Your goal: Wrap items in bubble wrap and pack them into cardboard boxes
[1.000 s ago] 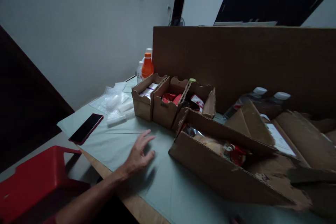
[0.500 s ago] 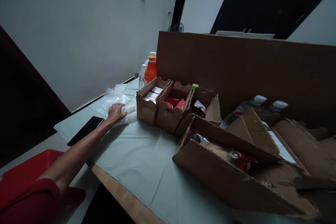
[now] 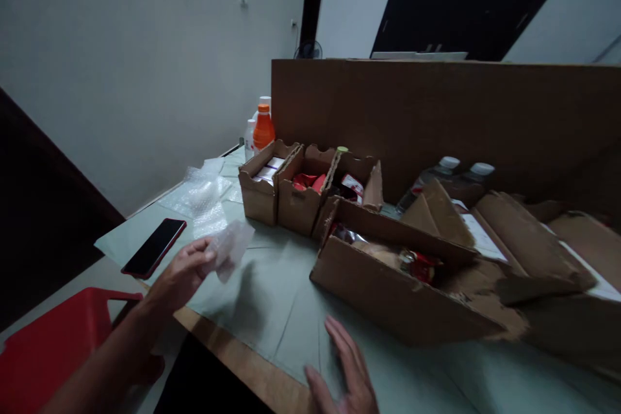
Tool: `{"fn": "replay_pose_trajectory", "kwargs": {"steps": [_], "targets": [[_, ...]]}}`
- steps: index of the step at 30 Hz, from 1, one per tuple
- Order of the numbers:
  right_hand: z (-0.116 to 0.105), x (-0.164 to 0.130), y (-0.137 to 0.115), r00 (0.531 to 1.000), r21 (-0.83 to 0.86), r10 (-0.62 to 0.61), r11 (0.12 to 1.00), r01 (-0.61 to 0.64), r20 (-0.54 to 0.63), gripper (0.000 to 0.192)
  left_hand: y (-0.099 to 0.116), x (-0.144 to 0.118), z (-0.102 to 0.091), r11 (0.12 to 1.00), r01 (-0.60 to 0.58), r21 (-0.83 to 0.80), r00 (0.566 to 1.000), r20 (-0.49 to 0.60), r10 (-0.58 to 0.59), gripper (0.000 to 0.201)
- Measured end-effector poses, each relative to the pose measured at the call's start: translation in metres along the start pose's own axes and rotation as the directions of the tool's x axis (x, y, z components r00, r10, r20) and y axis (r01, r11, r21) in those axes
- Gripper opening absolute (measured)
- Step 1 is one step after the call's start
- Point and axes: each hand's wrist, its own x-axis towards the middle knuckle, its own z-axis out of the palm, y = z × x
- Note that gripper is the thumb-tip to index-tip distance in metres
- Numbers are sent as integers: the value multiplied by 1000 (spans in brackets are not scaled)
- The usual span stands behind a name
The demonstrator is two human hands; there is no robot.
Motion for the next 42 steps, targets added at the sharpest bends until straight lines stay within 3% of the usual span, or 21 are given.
{"fn": "replay_pose_trajectory", "kwargs": {"steps": [3, 7, 9, 11, 13, 15, 17, 18, 20, 22, 23, 24, 25, 28, 30, 32, 34, 36, 38, 40, 42], "targets": [[12, 26, -34, 995, 304, -24, 953, -5, 94, 89, -17, -37, 40, 944, 203, -261, 971, 178, -160, 27], [0, 46, -52, 969, 507, -84, 861, -46, 230, 118, -42, -69, 77, 847, 422, -323, 887, 340, -312, 30], [-11, 46, -54, 927, 552, -92, 822, -136, 365, 101, -55, -75, 82, 821, 471, -323, 863, 363, -351, 32], [-22, 43, -52, 897, 563, -41, 791, -240, 440, 65, -63, -74, 77, 837, 474, -273, 858, 359, -368, 32], [-34, 40, -48, 904, 530, 38, 799, -283, 425, 44, -65, -68, 66, 916, 379, -135, 899, 290, -329, 35], [-47, 40, -46, 908, 442, 66, 858, -263, 413, 34, -58, -61, 58, 981, 162, 105, 964, 197, -181, 40], [-59, 43, -46, 888, 296, 49, 933, -204, 457, 26, -45, -54, 61, 925, -130, 358, 971, 236, 45, 45], [-63, 46, -48, 873, 221, 39, 961, -166, 485, 22, -38, -51, 68, 853, -276, 442, 936, 325, 134, 49], [-70, 52, -56, 842, 111, 6, 991, -78, 539, 15, -28, -44, 89, 695, -523, 493, 800, 564, 202, 58], [-75, 55, -64, 827, 44, -35, 999, 12, 562, 13, -27, -36, 110, 587, -657, 472, 646, 755, 116, 58], [-78, 55, -67, 828, 15, -45, 999, 44, 559, 12, -29, -31, 117, 553, -681, 480, 594, 804, 34, 52], [-82, 54, -68, 836, -17, -38, 998, 57, 548, 12, -33, -25, 121, 520, -685, 510, 569, 820, -54, 43], [-87, 52, -67, 847, -48, -17, 998, 50, 531, 12, -37, -20, 121, 491, -671, 555, 573, 809, -132, 33], [-106, 44, -53, 873, -68, 75, 997, -48, 483, 16, -46, -4, 102, 474, -535, 699, 664, 695, -276, 15], [-115, 40, -38, 887, -56, 119, 993, -105, 447, 17, -47, 6, 84, 550, -407, 729, 701, 635, -324, 14], [-119, 40, -23, 896, -62, 145, 989, -131, 420, 18, -46, 15, 73, 621, -312, 719, 709, 611, -352, 16], [-117, 42, -8, 900, -101, 158, 987, -127, 407, 20, -47, 22, 70, 614, -297, 732, 733, 587, -344, 24], [-115, 42, 4, 930, -223, 167, 970, -96, 329, 25, -52, 24, 73, 489, -358, 795, 809, 526, -263, 39], [-114, 35, 12, 977, -412, 134, 910, -54, 167, 31, -60, 20, 77, 297, -437, 849, 873, 479, -87, 49], [-113, 23, 10, 999, -551, 41, 834, -35, -3, 34, -71, 8, 81, 154, -524, 838, 852, 514, 101, 50], [-103, 11, -1, 995, -578, -60, 816, 0, -85, 32, -84, -10, 86, 93, -643, 761, 762, 621, 184, 53]]}}
